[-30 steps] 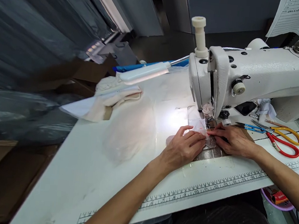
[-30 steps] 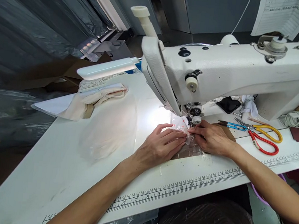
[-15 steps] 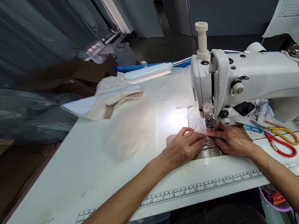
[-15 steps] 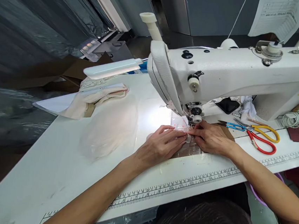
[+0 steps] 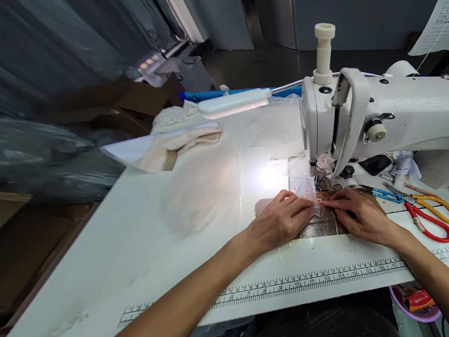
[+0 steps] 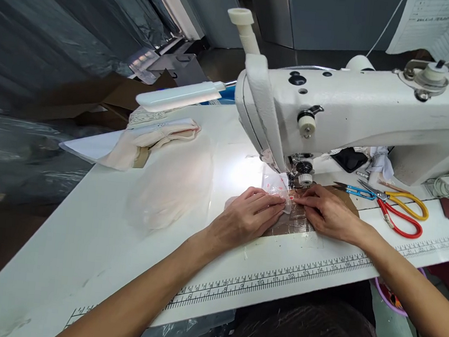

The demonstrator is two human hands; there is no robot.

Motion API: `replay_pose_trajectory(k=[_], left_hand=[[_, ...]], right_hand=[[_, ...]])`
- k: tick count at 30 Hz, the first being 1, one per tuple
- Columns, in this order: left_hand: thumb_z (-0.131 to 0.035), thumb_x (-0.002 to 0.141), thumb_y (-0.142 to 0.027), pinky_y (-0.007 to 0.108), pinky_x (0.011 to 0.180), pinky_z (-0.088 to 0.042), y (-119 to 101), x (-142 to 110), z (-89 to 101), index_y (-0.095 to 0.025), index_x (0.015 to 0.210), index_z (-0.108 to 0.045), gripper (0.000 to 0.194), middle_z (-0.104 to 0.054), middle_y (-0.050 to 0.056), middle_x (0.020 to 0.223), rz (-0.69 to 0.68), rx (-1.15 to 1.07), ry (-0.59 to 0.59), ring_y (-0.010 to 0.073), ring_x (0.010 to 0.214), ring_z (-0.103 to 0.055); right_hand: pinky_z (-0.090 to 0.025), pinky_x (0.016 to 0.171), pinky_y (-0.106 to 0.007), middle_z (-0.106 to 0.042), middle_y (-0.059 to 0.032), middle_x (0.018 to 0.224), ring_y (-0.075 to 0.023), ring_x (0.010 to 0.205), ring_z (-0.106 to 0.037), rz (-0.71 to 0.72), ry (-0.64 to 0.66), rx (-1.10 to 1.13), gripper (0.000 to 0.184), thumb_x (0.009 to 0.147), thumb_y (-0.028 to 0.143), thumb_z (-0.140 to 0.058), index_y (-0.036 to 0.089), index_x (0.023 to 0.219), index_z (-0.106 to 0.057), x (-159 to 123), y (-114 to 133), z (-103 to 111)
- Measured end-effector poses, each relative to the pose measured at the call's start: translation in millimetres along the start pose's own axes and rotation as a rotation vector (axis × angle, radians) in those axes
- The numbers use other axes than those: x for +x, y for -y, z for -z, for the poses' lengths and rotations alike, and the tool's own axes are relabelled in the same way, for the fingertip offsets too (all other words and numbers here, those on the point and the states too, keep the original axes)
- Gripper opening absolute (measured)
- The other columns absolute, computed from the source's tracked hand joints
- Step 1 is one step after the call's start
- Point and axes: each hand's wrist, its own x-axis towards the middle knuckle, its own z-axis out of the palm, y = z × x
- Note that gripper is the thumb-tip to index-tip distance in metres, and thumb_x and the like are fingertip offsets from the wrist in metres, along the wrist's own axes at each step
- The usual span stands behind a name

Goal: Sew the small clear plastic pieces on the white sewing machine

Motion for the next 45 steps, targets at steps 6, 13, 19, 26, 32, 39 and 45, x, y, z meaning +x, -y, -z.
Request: replay_pose_trajectory(k=[6, 13, 19, 26, 32, 39, 45], left_hand=[[-0.051, 0.097, -0.009, 0.033, 0.071, -0.051, -0.4, -0.9, -1.1, -0.015, 0.088, -0.062, 0.015, -0.073, 0.004, 0.091, 0.015, -0.004, 0.003, 0.0131, 0.069, -0.062], [-0.052, 0.099, -0.023, 0.036, 0.076, -0.049, 3.6, 0.1, 6.3, -0.018, 0.095, -0.062, 0.012, -0.072, 0.005, 0.095, 0.105, -0.118, -0.018, 0.0154, 0.081, -0.066], [-0.051, 0.097, -0.018, 0.032, 0.066, -0.043, 13.8, 2.2, 5.4, -0.016, 0.096, -0.062, 0.011, -0.071, 0.006, 0.095, 0.125, 0.003, 0.009, 0.0159, 0.073, -0.059], [-0.041, 0.102, -0.025, 0.034, 0.067, -0.043, 14.2, 0.3, -0.6, -0.015, 0.110, -0.064, 0.026, -0.070, 0.010, 0.109, 0.118, 0.067, 0.179, 0.0194, 0.081, -0.059], [-0.040, 0.102, -0.028, 0.036, 0.067, -0.040, 13.8, 0.0, -0.8, -0.017, 0.115, -0.065, 0.029, -0.068, 0.010, 0.120, 0.124, 0.090, 0.233, 0.0210, 0.083, -0.057], [-0.036, 0.103, -0.037, 0.039, 0.072, -0.038, 5.7, 1.0, 2.5, -0.017, 0.121, -0.063, 0.037, -0.066, 0.009, 0.127, 0.188, 0.073, 0.289, 0.0237, 0.086, -0.056], [-0.036, 0.103, -0.033, 0.042, 0.079, -0.037, 6.6, 3.3, 0.0, -0.015, 0.122, -0.061, 0.036, -0.063, 0.010, 0.133, 0.210, 0.097, 0.278, 0.0258, 0.092, -0.058]], right_hand=[[-0.055, 0.090, -0.040, -0.056, -0.0097, 0.109, -0.0193, 0.101, -0.059, 0.056, 0.031, -0.100, 0.037, 0.094, 0.018, -0.045, 0.026, 0.123, -0.067, -3.0, 6.6, -10.9], [-0.055, 0.090, -0.041, -0.056, -0.0141, 0.110, -0.0234, 0.104, -0.055, 0.105, 0.028, -0.247, 0.035, 0.094, 0.015, -0.043, 0.017, 0.122, -0.065, -2.4, 10.7, -15.7], [-0.055, 0.088, -0.041, -0.058, -0.0126, 0.109, -0.0237, 0.103, -0.055, 0.110, 0.024, -0.316, 0.032, 0.091, 0.013, -0.047, 0.018, 0.117, -0.065, -1.3, 14.8, -15.8], [-0.055, 0.086, -0.043, -0.059, -0.0140, 0.108, -0.0261, 0.102, -0.055, 0.106, 0.043, -0.325, 0.031, 0.090, 0.011, -0.047, 0.016, 0.115, -0.065, -2.0, 16.6, -16.0], [-0.054, 0.087, -0.042, -0.059, -0.0125, 0.108, -0.0249, 0.102, -0.055, 0.105, 0.040, -0.329, 0.033, 0.090, 0.012, -0.046, 0.019, 0.118, -0.063, -1.9, 15.1, -16.9], [-0.054, 0.089, -0.044, -0.059, -0.0124, 0.110, -0.0253, 0.103, -0.055, 0.105, 0.047, -0.348, 0.034, 0.090, 0.013, -0.046, 0.018, 0.119, -0.061, -3.3, 15.0, -17.6], [-0.055, 0.085, -0.044, -0.058, -0.0141, 0.109, -0.0258, 0.101, -0.055, 0.073, 0.074, -0.387, 0.034, 0.091, 0.011, -0.044, 0.016, 0.120, -0.060, 0.7, 17.7, -17.9]])
